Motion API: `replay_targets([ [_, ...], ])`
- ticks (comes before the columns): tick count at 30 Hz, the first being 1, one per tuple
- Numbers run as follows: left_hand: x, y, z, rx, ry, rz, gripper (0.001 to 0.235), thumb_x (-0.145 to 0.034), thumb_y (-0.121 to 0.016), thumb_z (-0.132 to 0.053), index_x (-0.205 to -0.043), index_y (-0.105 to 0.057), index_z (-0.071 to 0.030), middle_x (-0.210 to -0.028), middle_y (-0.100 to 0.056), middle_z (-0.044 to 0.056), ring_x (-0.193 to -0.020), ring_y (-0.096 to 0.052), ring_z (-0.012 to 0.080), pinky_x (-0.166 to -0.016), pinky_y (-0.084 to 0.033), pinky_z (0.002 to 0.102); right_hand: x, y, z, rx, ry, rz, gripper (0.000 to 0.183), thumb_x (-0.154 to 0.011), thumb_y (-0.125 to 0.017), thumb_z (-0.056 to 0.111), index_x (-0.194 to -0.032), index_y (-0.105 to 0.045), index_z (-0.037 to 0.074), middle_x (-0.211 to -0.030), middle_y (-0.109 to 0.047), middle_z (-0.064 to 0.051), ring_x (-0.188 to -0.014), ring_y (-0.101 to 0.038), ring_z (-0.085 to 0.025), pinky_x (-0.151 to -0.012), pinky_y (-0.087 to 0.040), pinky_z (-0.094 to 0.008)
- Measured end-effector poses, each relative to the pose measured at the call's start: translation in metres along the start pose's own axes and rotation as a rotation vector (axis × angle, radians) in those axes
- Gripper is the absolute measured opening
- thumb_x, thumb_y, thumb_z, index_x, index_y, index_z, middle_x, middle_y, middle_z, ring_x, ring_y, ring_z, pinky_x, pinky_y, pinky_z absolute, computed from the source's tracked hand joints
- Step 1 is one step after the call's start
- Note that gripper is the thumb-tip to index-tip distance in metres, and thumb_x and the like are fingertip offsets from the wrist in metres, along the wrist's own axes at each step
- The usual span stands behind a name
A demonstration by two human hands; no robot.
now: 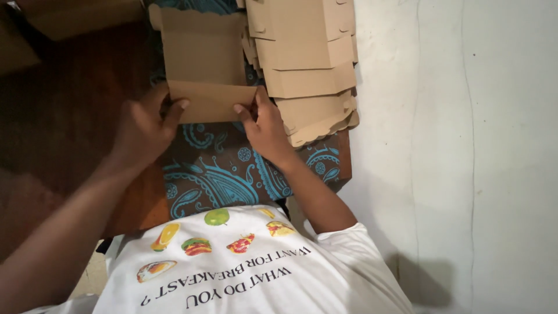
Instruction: Assembling cardboard boxes by folding flat sheets and tucking in tabs.
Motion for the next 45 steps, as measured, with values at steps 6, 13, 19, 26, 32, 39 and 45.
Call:
replay_targets([
  [6, -0.003, 0.010, -0.020, -0.153, -0.065, -0.167, 0.033, -0.114, -0.074, -0.022, -0.110, -0.068, 0.009, -0.109, -0.058, 0.023, -0.096, -0.065, 0.0388, -0.079, -0.056, 0.044, -0.004, -0.003, -0.001, 0.027, -0.038, -0.102, 0.044, -0.101, -0.070, 0.016, -0.137, -0.046, 0.010, -0.097, -0.057, -0.014, -0.089, -0.069, -0.036, -0.072, -0.059, -0.044],
  [13, -0.009, 0.000, -0.010, 0.034, -0.057, -0.106, 0.023, -0.114, -0.068, -0.008, -0.101, -0.061, 0.010, -0.084, -0.055, 0.024, -0.078, -0.060, 0.0431, -0.066, -0.047, 0.042, -0.007, -0.004, -0.002, 0.036, -0.002, -0.111, 0.043, -0.103, -0.068, 0.020, -0.139, -0.047, 0.011, -0.113, -0.061, -0.017, -0.087, -0.071, -0.035, -0.068, -0.060, -0.043],
  [19, -0.013, -0.009, 0.000, -0.052, -0.037, -0.115, 0.019, -0.111, -0.066, -0.007, -0.118, -0.058, 0.009, -0.092, -0.056, 0.025, -0.084, -0.060, 0.0421, -0.070, -0.049, 0.045, -0.013, 0.001, 0.015, 0.081, 0.084, -0.039, 0.054, -0.108, -0.059, 0.011, -0.155, -0.033, 0.011, -0.125, -0.061, -0.023, -0.101, -0.067, -0.041, -0.079, -0.060, -0.049],
  [26, -0.011, -0.011, 0.003, -0.382, -0.183, -0.104, 0.017, -0.099, -0.069, -0.003, -0.115, -0.070, 0.004, -0.138, -0.053, 0.030, -0.124, -0.055, 0.0511, -0.097, -0.051, 0.061, -0.014, -0.013, -0.013, 0.680, 0.431, -0.109, 0.034, -0.103, -0.055, 0.014, -0.136, -0.061, 0.005, -0.137, -0.046, -0.020, -0.130, -0.055, -0.042, -0.107, -0.054, -0.055],
  [32, -0.018, -0.014, -0.012, -0.489, -0.227, 0.132, 0.049, -0.097, -0.054, -0.016, -0.136, -0.052, 0.015, -0.151, -0.048, 0.036, -0.144, -0.044, 0.0505, -0.117, -0.036, 0.063, -0.008, -0.031, 0.000, 0.950, 0.305, 0.347, 0.071, -0.111, -0.038, 0.043, -0.164, -0.020, 0.000, -0.171, -0.012, -0.021, -0.161, -0.006, -0.042, -0.135, -0.017, -0.054],
  [39, -0.012, -0.005, -0.013, -0.596, -0.280, 0.125, 0.066, -0.108, -0.048, -0.033, -0.153, -0.048, 0.015, -0.160, -0.042, 0.034, -0.150, -0.041, 0.0453, -0.121, -0.037, 0.056, -0.011, -0.025, 0.016, 0.850, 0.367, 0.343, 0.077, -0.111, -0.039, 0.051, -0.162, -0.021, -0.003, -0.171, -0.017, -0.022, -0.162, -0.017, -0.035, -0.137, -0.022, -0.047],
  [45, -0.013, -0.006, 0.004, -0.631, -0.268, 0.101, 0.072, -0.098, -0.060, -0.032, -0.150, -0.045, 0.016, -0.157, -0.045, 0.035, -0.147, -0.043, 0.0503, -0.118, -0.039, 0.060, -0.011, -0.033, 0.009, 0.874, 0.200, 0.289, 0.092, -0.104, -0.057, 0.050, -0.160, -0.013, -0.009, -0.169, -0.007, -0.029, -0.160, -0.008, -0.045, -0.133, -0.020, -0.055],
])
Point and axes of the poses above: each hand's wrist, its own x-axis away from the middle knuckle, its own y-axis out of the back of the hand, z = x × y, the point moved 1 cm from there along -x, towards the middle knuckle
